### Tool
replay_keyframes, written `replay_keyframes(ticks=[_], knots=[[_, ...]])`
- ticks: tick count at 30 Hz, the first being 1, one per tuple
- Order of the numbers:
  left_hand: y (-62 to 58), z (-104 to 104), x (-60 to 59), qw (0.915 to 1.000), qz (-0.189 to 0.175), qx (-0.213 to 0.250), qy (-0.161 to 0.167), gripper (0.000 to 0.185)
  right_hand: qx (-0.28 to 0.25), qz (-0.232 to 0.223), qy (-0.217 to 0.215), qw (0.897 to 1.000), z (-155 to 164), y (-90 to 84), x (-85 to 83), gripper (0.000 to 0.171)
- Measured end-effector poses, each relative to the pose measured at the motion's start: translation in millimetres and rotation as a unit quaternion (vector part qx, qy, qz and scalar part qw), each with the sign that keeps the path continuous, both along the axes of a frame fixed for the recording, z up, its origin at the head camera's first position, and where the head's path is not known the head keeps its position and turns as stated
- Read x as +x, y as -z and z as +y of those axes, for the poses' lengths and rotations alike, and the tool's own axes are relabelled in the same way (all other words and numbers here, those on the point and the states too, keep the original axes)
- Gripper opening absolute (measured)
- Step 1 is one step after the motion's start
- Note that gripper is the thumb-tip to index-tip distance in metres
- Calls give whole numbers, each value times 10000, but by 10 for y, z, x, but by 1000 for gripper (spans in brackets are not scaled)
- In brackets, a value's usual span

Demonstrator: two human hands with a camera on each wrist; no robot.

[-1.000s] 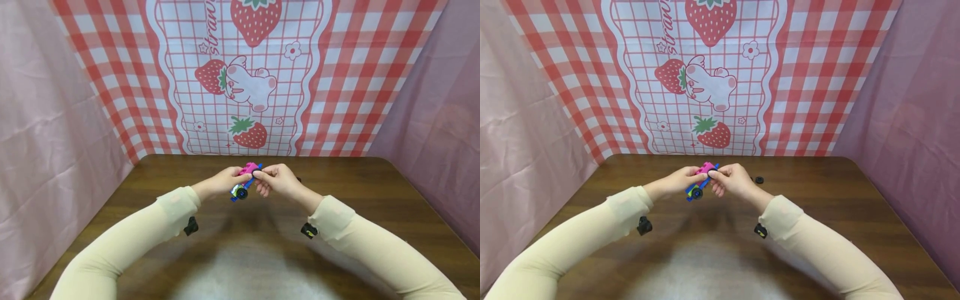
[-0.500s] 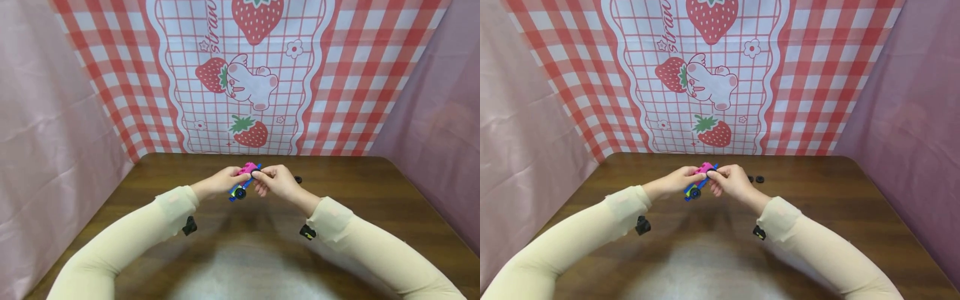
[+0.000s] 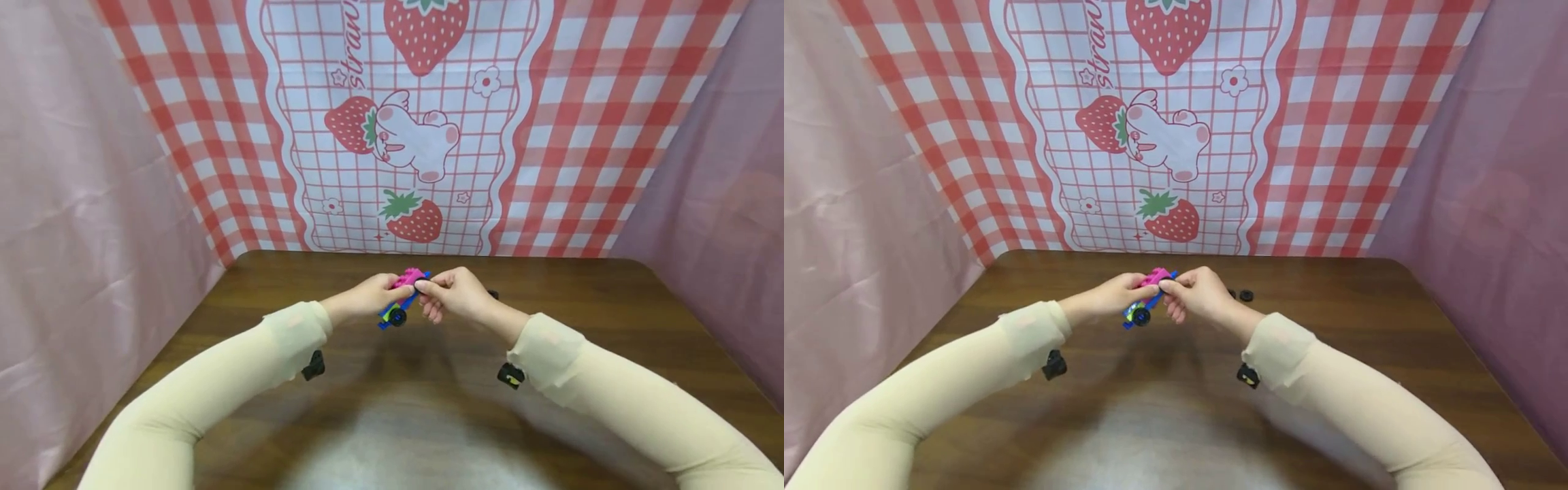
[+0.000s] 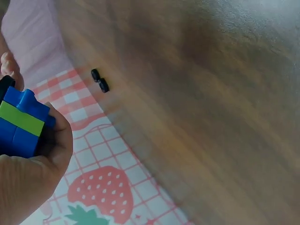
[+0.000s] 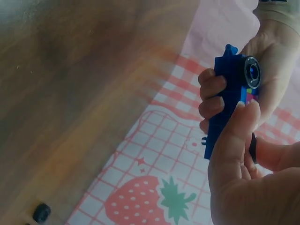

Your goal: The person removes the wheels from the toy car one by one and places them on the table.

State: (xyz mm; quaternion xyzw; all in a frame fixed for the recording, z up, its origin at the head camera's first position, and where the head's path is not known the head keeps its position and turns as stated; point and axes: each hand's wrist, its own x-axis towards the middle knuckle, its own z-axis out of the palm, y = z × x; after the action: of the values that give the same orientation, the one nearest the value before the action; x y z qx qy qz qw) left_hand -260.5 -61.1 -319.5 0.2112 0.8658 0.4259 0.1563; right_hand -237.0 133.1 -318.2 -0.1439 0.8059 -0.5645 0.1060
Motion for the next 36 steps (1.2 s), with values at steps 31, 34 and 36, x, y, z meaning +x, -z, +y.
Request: replay_keyframes(ticks=[31, 34, 36], knots=[[-39, -85, -17, 9987, -237, 257, -373, 30, -1189, -564, 729, 9886, 14, -129, -32, 33], [-48, -105, -27, 9983, -402, 296, -287, 35, -1212, -544, 731, 9884, 44, -129, -39, 35], [-58, -116, -31, 9978, -535, 318, -225, 39, -1252, -519, 695, 9883, 65, -138, -47, 36]])
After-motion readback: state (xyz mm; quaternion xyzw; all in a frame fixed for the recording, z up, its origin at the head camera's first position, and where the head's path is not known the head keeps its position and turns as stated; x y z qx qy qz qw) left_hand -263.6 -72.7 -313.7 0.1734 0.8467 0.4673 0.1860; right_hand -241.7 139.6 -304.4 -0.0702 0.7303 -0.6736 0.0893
